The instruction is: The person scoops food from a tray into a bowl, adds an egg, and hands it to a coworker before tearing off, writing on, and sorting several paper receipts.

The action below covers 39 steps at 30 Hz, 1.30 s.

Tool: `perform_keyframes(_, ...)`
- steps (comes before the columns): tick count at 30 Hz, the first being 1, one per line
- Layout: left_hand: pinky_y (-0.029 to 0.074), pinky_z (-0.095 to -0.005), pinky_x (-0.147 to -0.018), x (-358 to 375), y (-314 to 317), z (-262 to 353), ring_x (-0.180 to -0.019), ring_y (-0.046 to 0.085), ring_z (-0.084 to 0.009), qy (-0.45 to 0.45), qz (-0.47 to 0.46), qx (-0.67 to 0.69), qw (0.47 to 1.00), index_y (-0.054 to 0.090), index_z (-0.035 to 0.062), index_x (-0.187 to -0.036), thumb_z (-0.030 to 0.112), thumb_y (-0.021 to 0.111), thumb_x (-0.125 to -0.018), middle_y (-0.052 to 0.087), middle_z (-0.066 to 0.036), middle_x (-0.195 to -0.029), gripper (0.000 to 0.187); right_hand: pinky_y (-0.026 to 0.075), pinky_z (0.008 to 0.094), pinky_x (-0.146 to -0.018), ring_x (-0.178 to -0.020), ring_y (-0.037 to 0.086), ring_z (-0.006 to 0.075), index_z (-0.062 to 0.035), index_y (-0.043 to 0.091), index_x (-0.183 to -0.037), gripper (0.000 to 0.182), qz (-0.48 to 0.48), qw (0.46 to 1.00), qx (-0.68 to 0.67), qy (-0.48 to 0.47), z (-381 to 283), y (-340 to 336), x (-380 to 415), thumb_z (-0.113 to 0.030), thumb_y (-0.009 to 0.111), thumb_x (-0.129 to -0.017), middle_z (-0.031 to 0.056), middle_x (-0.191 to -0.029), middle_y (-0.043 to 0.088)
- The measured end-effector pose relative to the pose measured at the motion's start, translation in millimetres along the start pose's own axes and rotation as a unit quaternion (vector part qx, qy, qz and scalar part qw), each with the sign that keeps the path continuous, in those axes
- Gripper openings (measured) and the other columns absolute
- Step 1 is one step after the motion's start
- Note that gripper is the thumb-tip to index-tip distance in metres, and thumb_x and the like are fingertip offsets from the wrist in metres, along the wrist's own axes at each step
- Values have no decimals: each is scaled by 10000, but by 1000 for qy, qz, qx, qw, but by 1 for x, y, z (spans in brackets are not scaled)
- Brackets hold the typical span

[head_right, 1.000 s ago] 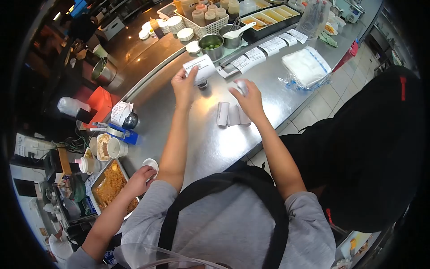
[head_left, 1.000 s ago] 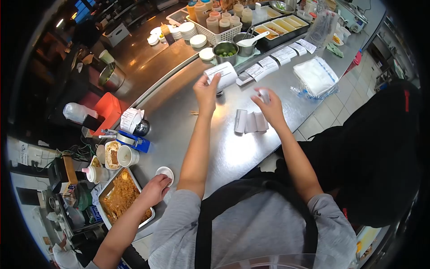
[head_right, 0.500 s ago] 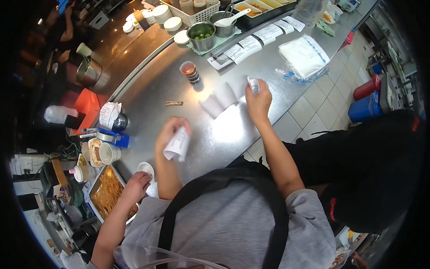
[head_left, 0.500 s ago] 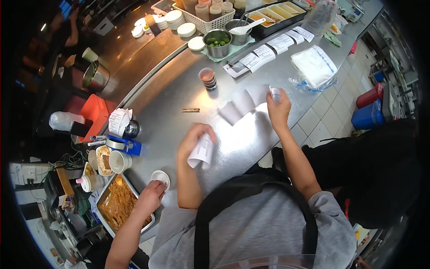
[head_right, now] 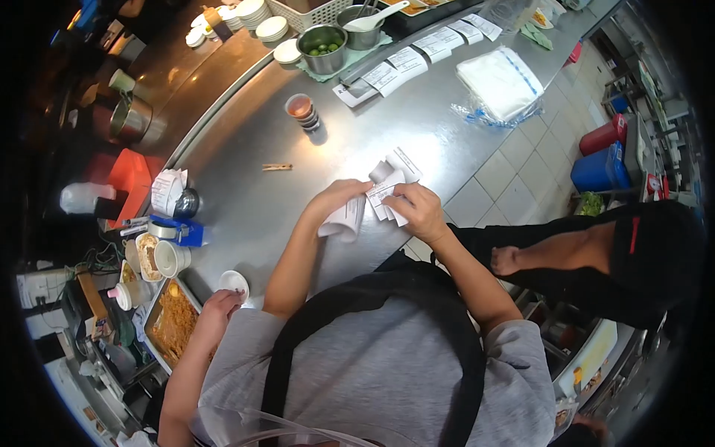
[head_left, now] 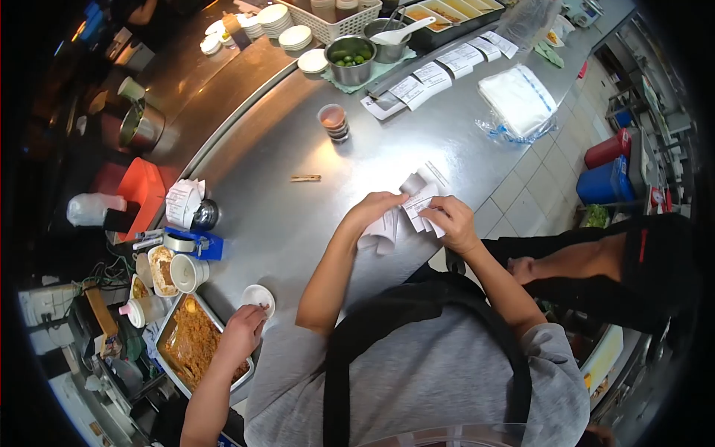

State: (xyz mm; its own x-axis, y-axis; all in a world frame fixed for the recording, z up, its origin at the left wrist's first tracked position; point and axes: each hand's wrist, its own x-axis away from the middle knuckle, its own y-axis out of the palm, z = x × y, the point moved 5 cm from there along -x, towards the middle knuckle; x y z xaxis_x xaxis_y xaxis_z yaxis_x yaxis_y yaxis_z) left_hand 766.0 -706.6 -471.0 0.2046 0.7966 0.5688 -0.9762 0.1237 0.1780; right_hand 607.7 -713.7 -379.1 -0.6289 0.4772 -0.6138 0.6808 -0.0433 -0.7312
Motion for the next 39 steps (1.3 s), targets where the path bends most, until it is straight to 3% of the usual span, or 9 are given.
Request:
perform_keyframes(4, 418, -237, -694, 15, 15, -23, -752, 588, -182, -60, -106, -10, 993, 527, -52, -1045, 479, 394, -882, 615, -183, -927, 570, 447, 292, -526, -628, 549, 207, -84, 622, -795, 228, 55, 997, 4, 61, 14, -8, -15, -62, 634, -568, 55, -761, 552)
perform_keyframes(6, 414, -272, -806, 27, 40, -21, -889, 583, -258, -89, -310, 369, 872, 522, -75, -1064, 609, 393, -823, 591, -228, -985, 736, 450, 295, -525, -632, 552, 210, -81, 619, -790, 239, 66, 996, 0, 53, 11, -8, -34, -61, 636, -553, 54, -756, 553)
perform_keyframes(8, 413, -334, -873, 24, 55, 4, -990, 549, -285, -25, -311, 414, 855, 446, -37, -1177, 608, 391, -820, 559, -215, -1055, 740, 449, 294, -519, -633, 554, 205, -88, 621, -786, 227, 35, 998, -50, 10, 1, -8, -49, -68, 626, -560, 57, -760, 557)
perform_keyframes(12, 423, -393, -902, 10, 45, 32, -1024, 532, -276, 58, -221, 607, 761, 363, 35, -1264, 454, 421, -872, 498, -172, -1149, 576, 452, 279, -530, -664, 554, 193, -113, 626, -774, 188, 6, 998, -11, -58, -8, -20, -27, -92, 598, -589, 39, -767, 558)
perform_keyframes(19, 520, -264, -675, -11, 31, 35, -789, 627, -179, 92, -10, 357, 929, 560, -32, -1013, 92, 544, -835, 624, -137, -928, 218, 470, 300, -574, -749, 552, 212, -128, 625, -842, 266, -65, 998, -9, -7, 11, -31, -1, -114, 672, -581, 49, -882, 538)
perform_keyframes(25, 503, -250, -657, -10, 37, 54, -747, 614, -143, 131, 64, 268, 952, 589, -43, -974, 119, 580, -831, 630, -96, -888, 216, 451, 289, -712, -845, 546, 205, -82, 582, -946, 419, -19, 949, -235, 211, 70, -41, -8, -155, 778, -584, 94, -1030, 511)
perform_keyframes(29, 491, -256, -697, -24, 47, 63, -790, 608, -152, 179, 127, 248, 943, 545, -39, -1050, 148, 556, -852, 613, -108, -954, 273, 420, 250, -769, -842, 507, 117, -30, 530, -968, 336, -73, 798, -416, 430, 112, -24, -24, -107, 708, -695, 57, -887, 558)
perform_keyframes(34, 472, -232, -685, -40, 64, 75, -807, 587, -132, 206, 254, 346, 879, 534, -18, -1085, 188, 553, -862, 601, -96, -996, 305, 436, 281, -751, -787, 549, 136, -43, 582, -917, 196, -142, 842, -404, 329, 182, -18, -29, -93, 648, -739, 81, -829, 607)
perform_keyframes(39, 434, -212, -698, -35, 77, 92, -840, 555, -114, 204, 382, 261, 863, 522, 4, -1120, 221, 534, -873, 596, -65, -1010, 330, 465, 298, -645, -684, 585, 149, -29, 642, -898, 167, 24, 868, -320, 379, 374, -57, -78, -132, 595, -776, 81, -765, 647)
